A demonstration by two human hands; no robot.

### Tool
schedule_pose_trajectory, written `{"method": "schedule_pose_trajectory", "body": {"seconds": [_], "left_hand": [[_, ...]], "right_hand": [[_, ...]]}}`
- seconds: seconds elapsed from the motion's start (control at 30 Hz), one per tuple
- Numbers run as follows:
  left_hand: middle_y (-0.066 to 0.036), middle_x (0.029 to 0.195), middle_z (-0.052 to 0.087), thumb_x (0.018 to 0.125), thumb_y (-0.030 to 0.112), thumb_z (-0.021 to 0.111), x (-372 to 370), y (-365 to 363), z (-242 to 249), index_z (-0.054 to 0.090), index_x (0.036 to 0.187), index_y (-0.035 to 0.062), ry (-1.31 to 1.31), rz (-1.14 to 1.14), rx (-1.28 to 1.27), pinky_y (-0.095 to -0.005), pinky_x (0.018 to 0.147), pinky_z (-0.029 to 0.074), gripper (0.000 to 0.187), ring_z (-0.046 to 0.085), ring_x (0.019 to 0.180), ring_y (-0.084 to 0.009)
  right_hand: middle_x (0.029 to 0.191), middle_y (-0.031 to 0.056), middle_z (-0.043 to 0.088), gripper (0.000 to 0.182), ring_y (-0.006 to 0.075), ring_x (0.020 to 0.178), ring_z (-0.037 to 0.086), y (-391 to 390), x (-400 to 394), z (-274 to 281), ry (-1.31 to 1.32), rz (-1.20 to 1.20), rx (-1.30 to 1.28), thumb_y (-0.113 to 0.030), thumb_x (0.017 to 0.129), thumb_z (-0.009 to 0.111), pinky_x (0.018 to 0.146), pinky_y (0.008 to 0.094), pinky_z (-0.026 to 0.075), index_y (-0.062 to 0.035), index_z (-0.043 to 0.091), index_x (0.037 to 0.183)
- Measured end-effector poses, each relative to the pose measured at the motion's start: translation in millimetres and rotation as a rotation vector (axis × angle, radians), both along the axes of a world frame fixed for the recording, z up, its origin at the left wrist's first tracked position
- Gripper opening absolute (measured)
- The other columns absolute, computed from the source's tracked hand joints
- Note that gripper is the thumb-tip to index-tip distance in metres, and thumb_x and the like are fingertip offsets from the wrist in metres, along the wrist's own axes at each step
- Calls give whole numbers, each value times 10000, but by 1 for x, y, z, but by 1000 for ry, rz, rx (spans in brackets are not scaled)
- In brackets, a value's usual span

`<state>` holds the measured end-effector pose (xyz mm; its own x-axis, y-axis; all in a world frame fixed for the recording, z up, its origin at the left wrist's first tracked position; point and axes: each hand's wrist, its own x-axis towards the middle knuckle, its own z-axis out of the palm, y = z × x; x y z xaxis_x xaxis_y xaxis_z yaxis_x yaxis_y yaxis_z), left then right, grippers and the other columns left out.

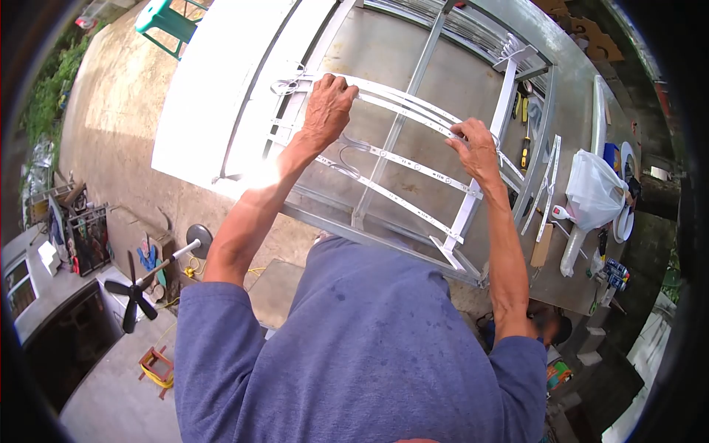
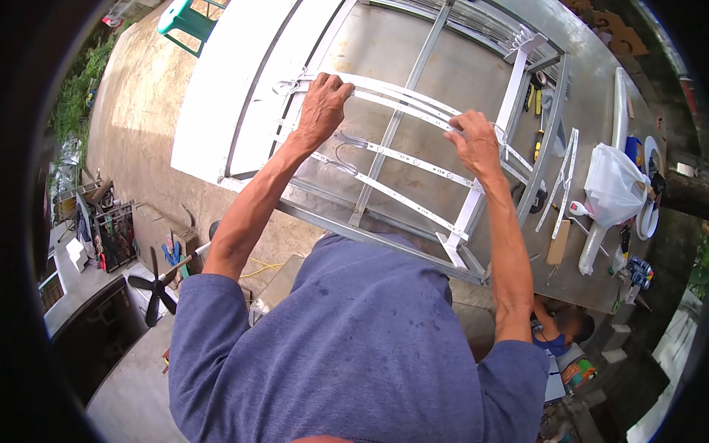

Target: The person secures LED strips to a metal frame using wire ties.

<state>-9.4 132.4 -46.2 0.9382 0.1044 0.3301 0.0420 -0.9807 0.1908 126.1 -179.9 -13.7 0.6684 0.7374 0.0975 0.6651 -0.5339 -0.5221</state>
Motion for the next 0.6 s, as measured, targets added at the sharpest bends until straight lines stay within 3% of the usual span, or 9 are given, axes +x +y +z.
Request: {"method": "schedule_pose_trajectory", "body": {"seconds": [0.23,0.43,0.6], "left_hand": [[-70,976,647,850,-7,662,-4,13,6,756,1107,133,-87,-19,-126,-398,898,481,308,564,1013,-273],[-49,944,628,853,1,704,0,20,24,765,1115,195,-171,26,-109,-381,873,495,332,551,989,-247],[-33,955,624,836,-7,719,4,-6,32,755,1152,199,-205,-64,-167,-379,872,501,378,544,993,-242]], "right_hand": [[910,108,634,263,251,822,640,1,-2,19,274,32,77,-169,828,794,738,375,509,-22,676,1011],[901,108,620,242,245,798,635,15,1,15,264,78,96,-134,833,779,732,365,511,-15,655,1004],[890,107,605,254,253,785,610,-18,11,47,263,63,53,-115,815,781,733,375,500,-8,635,993]]}}
